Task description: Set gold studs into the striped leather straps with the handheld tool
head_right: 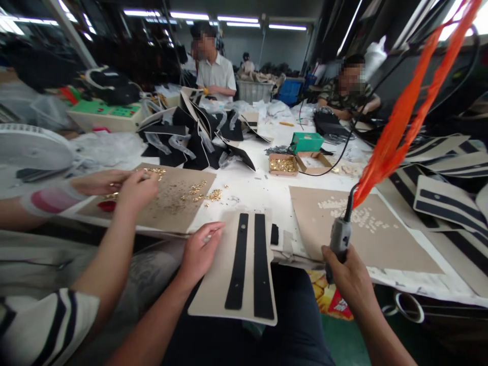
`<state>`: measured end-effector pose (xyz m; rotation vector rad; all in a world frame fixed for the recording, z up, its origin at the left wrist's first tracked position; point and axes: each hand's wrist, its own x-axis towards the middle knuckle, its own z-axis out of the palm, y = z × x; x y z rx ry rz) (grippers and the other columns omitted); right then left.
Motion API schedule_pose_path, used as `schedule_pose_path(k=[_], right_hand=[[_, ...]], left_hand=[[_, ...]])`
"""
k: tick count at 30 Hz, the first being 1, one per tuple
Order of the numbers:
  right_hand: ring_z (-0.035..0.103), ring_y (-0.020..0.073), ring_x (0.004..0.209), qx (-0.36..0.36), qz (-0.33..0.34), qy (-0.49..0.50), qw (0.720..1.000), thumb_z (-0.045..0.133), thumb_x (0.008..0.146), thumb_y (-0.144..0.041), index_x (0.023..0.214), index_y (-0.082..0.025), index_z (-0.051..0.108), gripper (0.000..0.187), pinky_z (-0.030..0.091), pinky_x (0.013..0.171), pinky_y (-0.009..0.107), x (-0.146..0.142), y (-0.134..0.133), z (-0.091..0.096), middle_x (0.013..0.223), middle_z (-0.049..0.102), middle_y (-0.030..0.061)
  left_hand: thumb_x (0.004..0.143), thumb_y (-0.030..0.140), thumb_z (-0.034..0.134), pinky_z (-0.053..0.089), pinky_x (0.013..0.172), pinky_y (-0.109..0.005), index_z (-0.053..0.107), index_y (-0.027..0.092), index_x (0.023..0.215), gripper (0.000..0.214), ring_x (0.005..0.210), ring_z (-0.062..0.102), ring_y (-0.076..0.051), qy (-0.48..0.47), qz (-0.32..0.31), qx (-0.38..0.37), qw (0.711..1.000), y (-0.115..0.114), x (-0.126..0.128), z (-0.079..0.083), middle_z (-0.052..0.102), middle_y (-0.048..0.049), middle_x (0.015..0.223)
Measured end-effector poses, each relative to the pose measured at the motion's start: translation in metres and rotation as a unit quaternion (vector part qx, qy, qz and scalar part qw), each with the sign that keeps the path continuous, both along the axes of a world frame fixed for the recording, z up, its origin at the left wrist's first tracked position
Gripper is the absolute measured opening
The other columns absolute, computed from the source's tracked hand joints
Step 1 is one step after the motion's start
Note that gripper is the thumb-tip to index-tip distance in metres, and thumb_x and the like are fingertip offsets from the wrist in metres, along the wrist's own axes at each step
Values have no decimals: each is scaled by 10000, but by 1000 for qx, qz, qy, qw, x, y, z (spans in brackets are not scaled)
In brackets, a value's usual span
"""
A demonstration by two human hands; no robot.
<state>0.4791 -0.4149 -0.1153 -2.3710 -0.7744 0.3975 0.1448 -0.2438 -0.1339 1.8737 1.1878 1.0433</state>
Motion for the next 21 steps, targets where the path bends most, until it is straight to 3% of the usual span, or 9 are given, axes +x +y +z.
schedule_pose_path(k=[2, 4, 7, 9, 12, 16, 18, 21], right_hand=[[690, 342, 810, -26, 14, -31, 999, 550, 776, -741, 972, -203, 664, 584, 482, 680, 404, 7, -10, -6, 799, 724, 94], [691, 338, 829, -33, 32, -50, 998, 522, 810, -737, 1019, -216, 664, 579, 480, 699, 399, 9, -15, -10, 827, 725, 84], [694, 340, 905, -29, 50, -65, 996, 524, 824, -726, 1116, -242, 670, 584, 490, 777, 411, 7, -15, -14, 929, 736, 80], [687, 355, 981, -16, 52, -71, 996, 531, 813, -737, 1171, -240, 673, 628, 492, 856, 445, 5, -15, -18, 1029, 734, 98], [676, 362, 1044, 44, 31, -60, 997, 582, 762, -768, 1320, -212, 629, 789, 499, 922, 486, 3, -21, -24, 1161, 700, 131], [666, 370, 1048, 174, -31, -64, 982, 631, 723, -793, 1416, -165, 558, 938, 550, 892, 506, -2, -44, -25, 1246, 645, 171], [653, 393, 1064, 199, -48, -101, 974, 610, 768, -773, 1379, -169, 577, 860, 533, 934, 554, -7, -55, -20, 1268, 631, 182], [651, 392, 1061, 229, -48, -157, 959, 573, 860, -695, 1318, -254, 598, 636, 505, 979, 566, -19, -62, -6, 1292, 623, 165]], left_hand=[[998, 234, 490, 568, 967, -357, 745, 239, 1096, 273, 1041, 723, -205, 15, 14, 43, 999, -23, -23, -5, 777, -43, 1106], [987, 193, 475, 564, 994, -361, 728, 242, 1149, 304, 1102, 709, -206, 46, -26, 97, 994, -47, -43, -10, 761, -50, 1169], [920, 243, 633, 524, 1081, -438, 654, 252, 1323, 404, 1278, 625, -271, 103, -102, 158, 977, -74, -57, -6, 681, -80, 1364], [869, 275, 720, 485, 1122, -488, 659, 261, 1323, 458, 1356, 562, -315, 116, -125, 184, 968, -81, -53, 3, 641, -88, 1425], [915, 258, 686, 475, 1132, -457, 739, 279, 1145, 237, 1258, 640, -272, 53, -139, 173, 974, -77, -33, 22, 735, -49, 1271], [974, 337, 633, 579, 915, -312, 771, 259, 1033, 169, 956, 744, -202, -47, -70, 37, 996, -56, -7, 44, 797, -13, 1020], [955, 401, 653, 590, 873, -304, 788, 241, 1019, 218, 959, 750, -226, -65, -32, 1, 997, -46, 2, 55, 802, -23, 1010], [903, 460, 704, 580, 969, -345, 806, 218, 1023, 289, 1066, 739, -276, -101, 6, 0, 995, -36, 12, 76, 807, -44, 1040]])
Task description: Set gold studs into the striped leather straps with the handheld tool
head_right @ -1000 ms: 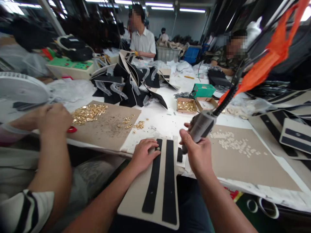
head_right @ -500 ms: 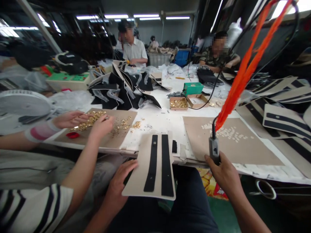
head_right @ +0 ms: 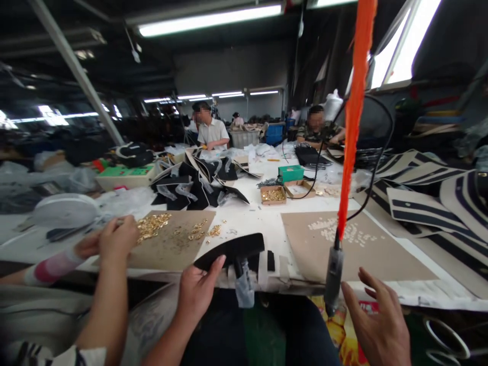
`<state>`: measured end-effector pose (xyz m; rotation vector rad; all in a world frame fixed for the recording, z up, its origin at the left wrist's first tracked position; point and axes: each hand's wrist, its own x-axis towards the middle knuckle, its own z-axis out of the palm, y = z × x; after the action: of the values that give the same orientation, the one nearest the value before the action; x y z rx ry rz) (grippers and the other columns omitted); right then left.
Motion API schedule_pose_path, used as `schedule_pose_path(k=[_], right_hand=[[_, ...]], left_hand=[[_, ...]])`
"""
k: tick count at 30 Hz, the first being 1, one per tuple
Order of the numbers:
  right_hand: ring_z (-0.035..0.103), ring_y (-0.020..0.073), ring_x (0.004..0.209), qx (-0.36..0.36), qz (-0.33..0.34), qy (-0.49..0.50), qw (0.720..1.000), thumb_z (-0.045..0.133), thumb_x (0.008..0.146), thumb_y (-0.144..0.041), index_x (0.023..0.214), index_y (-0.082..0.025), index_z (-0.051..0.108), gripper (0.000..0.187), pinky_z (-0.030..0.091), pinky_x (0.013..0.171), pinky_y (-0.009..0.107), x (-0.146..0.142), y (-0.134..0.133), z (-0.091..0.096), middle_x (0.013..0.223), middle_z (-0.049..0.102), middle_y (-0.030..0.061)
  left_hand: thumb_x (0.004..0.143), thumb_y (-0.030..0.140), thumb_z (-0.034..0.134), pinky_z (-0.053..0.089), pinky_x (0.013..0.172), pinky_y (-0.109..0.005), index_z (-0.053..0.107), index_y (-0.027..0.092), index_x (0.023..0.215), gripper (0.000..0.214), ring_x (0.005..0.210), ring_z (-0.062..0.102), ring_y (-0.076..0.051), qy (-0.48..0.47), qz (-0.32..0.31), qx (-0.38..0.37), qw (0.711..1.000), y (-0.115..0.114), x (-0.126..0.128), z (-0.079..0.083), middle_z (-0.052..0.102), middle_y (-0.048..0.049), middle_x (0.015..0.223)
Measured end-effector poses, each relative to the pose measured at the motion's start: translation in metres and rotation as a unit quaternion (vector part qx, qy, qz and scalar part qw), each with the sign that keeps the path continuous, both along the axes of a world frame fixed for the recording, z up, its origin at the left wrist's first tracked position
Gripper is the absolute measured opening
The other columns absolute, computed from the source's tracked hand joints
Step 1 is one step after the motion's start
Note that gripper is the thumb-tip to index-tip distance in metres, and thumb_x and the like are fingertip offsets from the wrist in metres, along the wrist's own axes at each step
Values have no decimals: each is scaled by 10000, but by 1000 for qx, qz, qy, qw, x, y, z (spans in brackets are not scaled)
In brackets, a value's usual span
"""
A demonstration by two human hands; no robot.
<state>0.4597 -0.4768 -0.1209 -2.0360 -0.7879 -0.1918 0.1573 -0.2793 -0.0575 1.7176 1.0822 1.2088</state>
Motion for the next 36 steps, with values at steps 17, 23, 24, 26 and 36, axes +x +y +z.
schedule_pose_path(k=[17, 23, 24, 26, 36], right_hand=[[720, 224, 914, 49, 477, 1, 877, 687, 930, -389, 1100, -294, 748, 204, 602, 789, 306, -116, 63, 123, 1024, 747, 53], [692, 224, 826, -83, 475, 79, 872, 642, 930, -465, 1016, -242, 759, 266, 551, 759, 333, -116, 120, 85, 932, 752, 42], [691, 224, 824, -99, 473, 82, 871, 640, 927, -455, 1008, -242, 762, 258, 545, 764, 335, -117, 133, 79, 931, 754, 39], [692, 220, 822, -127, 469, 70, 871, 632, 924, -425, 993, -241, 767, 239, 534, 775, 331, -120, 164, 68, 922, 759, 33], [691, 204, 901, -230, 420, -41, 877, 622, 910, -276, 1161, -223, 757, 290, 486, 815, 295, -123, 362, 14, 1066, 764, 58]], left_hand=[[872, 464, 768, 626, 854, -468, 683, 278, 1259, 438, 1133, 682, -332, -214, -45, -239, 946, -52, -23, 37, 733, -114, 1176], [975, 429, 642, 595, 911, -436, 650, 179, 1238, 363, 1105, 657, -242, -252, 31, -195, 947, 69, -104, 87, 659, -104, 1262], [973, 478, 624, 576, 937, -388, 685, 143, 1148, 383, 1084, 675, -212, -259, 44, -188, 946, 91, -118, 92, 678, -95, 1223], [893, 597, 609, 562, 937, -292, 705, 155, 870, 453, 1104, 681, -166, -271, 67, -175, 944, 125, -140, 96, 729, -74, 1068], [1000, 388, 480, 585, 583, -242, 547, 285, 607, 412, 1072, 751, -163, -348, 56, -172, 920, 175, -179, 50, 597, 54, 540]])
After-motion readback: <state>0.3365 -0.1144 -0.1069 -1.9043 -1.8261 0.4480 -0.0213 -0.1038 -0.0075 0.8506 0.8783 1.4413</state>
